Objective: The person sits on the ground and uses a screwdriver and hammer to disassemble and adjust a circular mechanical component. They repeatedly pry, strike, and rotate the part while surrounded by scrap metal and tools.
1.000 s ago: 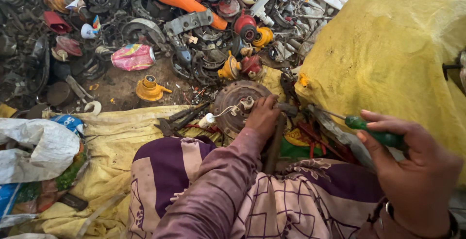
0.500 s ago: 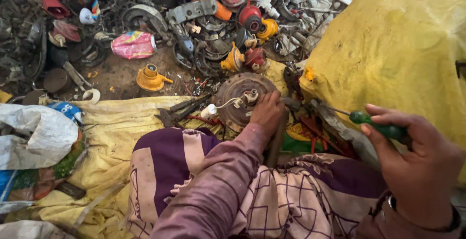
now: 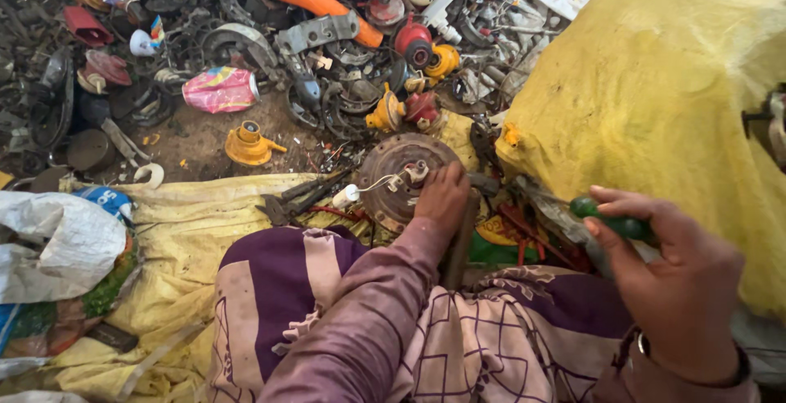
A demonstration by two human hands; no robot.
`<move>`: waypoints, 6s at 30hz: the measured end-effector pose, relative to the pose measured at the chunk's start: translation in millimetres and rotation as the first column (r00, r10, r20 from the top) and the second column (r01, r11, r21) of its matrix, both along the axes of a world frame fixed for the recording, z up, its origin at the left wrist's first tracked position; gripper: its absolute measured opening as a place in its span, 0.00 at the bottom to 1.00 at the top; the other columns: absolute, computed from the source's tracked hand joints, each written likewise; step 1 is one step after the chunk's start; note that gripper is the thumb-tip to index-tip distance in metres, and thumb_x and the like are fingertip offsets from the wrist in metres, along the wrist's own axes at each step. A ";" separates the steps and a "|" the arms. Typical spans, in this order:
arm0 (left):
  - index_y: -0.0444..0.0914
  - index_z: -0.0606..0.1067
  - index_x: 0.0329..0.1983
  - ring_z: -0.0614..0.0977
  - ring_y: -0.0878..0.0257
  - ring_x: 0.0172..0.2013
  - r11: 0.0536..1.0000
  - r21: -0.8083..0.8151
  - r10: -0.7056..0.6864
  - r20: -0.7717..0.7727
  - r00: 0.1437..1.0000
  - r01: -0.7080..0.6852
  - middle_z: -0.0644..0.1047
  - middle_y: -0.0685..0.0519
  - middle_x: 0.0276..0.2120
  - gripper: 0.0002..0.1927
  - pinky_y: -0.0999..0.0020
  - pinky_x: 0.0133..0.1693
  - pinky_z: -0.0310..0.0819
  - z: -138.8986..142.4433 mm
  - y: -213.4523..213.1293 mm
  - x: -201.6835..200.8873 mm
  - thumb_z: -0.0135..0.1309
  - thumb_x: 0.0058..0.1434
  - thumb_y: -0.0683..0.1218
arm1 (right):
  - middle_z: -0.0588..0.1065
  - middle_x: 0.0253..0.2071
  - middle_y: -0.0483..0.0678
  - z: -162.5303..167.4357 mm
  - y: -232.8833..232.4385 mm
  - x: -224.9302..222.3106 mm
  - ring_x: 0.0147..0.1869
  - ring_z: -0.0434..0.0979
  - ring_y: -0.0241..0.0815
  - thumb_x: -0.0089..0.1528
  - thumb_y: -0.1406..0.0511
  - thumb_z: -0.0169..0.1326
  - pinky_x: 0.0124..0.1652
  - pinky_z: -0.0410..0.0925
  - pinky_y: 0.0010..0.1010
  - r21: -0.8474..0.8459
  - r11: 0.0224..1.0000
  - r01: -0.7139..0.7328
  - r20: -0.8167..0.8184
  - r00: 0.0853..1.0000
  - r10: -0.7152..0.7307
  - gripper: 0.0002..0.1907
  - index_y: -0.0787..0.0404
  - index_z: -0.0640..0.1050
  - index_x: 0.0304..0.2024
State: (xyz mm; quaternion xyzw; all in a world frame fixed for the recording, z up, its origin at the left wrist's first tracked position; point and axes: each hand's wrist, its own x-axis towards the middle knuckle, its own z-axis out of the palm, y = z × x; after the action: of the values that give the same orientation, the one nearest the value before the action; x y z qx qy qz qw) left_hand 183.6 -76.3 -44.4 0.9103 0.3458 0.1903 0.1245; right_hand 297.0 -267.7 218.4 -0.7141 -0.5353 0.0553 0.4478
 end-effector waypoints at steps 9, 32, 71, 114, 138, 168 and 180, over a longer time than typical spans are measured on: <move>0.39 0.76 0.47 0.75 0.54 0.58 0.993 0.111 0.014 0.189 0.982 -0.036 0.73 0.47 0.59 0.11 0.58 0.59 0.67 -5.8 0.8 -3.2 0.50 0.63 0.44 | 0.82 0.49 0.51 -2.8 4.3 3.2 0.51 0.84 0.38 0.61 0.73 0.64 0.51 0.75 0.28 -0.001 1.000 0.014 0.095 0.995 -0.014 0.09 0.66 0.79 0.43; 0.38 0.77 0.46 0.74 0.53 0.55 0.997 0.081 -0.004 0.157 0.988 -0.009 0.72 0.49 0.51 0.11 0.57 0.57 0.66 -7.9 -0.8 -4.3 0.49 0.62 0.44 | 0.83 0.48 0.50 -4.0 8.9 3.0 0.49 0.85 0.39 0.60 0.72 0.64 0.47 0.75 0.28 -0.054 0.998 0.025 0.094 0.995 -0.020 0.09 0.64 0.80 0.43; 0.37 0.76 0.45 0.75 0.51 0.53 0.996 0.088 -0.001 0.114 0.993 -0.009 0.72 0.47 0.46 0.12 0.56 0.56 0.65 -2.8 -2.5 -4.1 0.50 0.63 0.46 | 0.83 0.47 0.46 -14.0 13.5 6.4 0.46 0.85 0.39 0.59 0.69 0.63 0.44 0.75 0.29 -0.113 0.993 0.044 0.109 0.994 -0.032 0.09 0.61 0.81 0.42; 0.37 0.77 0.41 0.85 0.58 0.31 0.990 -0.112 0.139 0.693 0.707 -0.085 0.81 0.49 0.32 0.11 0.64 0.34 0.79 62.8 3.1 -106.7 0.65 0.57 0.44 | 0.80 0.53 0.47 -59.1 -33.6 6.9 0.59 0.82 0.32 0.62 0.69 0.61 0.55 0.74 0.25 0.276 0.960 0.054 -0.240 0.971 0.014 0.10 0.60 0.74 0.43; 0.40 0.74 0.42 0.82 0.60 0.26 0.315 -0.868 0.907 0.395 0.148 0.383 0.80 0.52 0.31 0.10 0.66 0.26 0.75 43.0 31.1 -160.0 0.59 0.63 0.48 | 0.81 0.41 0.57 -180.4 -19.6 -18.8 0.46 0.81 0.60 0.56 0.64 0.62 0.45 0.73 0.48 -0.494 0.863 0.107 0.151 0.988 -0.036 0.25 0.58 0.75 0.56; 0.41 0.76 0.40 0.82 0.63 0.26 0.299 -0.871 0.902 0.391 0.184 0.389 0.82 0.52 0.30 0.08 0.69 0.28 0.76 33.2 32.2 -159.8 0.59 0.64 0.49 | 0.75 0.43 0.55 -179.6 2.5 -23.6 0.46 0.78 0.57 0.64 0.60 0.55 0.44 0.71 0.46 -0.418 0.892 0.171 0.378 0.926 0.000 0.20 0.48 0.77 0.60; 0.40 0.76 0.42 0.82 0.64 0.26 0.312 -0.868 0.910 0.390 0.142 0.386 0.81 0.53 0.31 0.08 0.70 0.26 0.75 38.5 30.5 -159.7 0.58 0.62 0.46 | 0.77 0.44 0.61 -173.0 -3.3 -18.0 0.47 0.78 0.61 0.63 0.63 0.59 0.45 0.71 0.43 -0.097 0.964 0.246 0.172 0.958 -0.227 0.20 0.56 0.80 0.57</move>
State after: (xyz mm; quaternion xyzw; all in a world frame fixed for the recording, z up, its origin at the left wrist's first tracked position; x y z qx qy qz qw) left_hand 23.9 -45.8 -5.9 0.2208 0.4335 0.5011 0.7157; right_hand 279.0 -271.0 45.4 -0.8004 -0.4757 -0.0247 0.3639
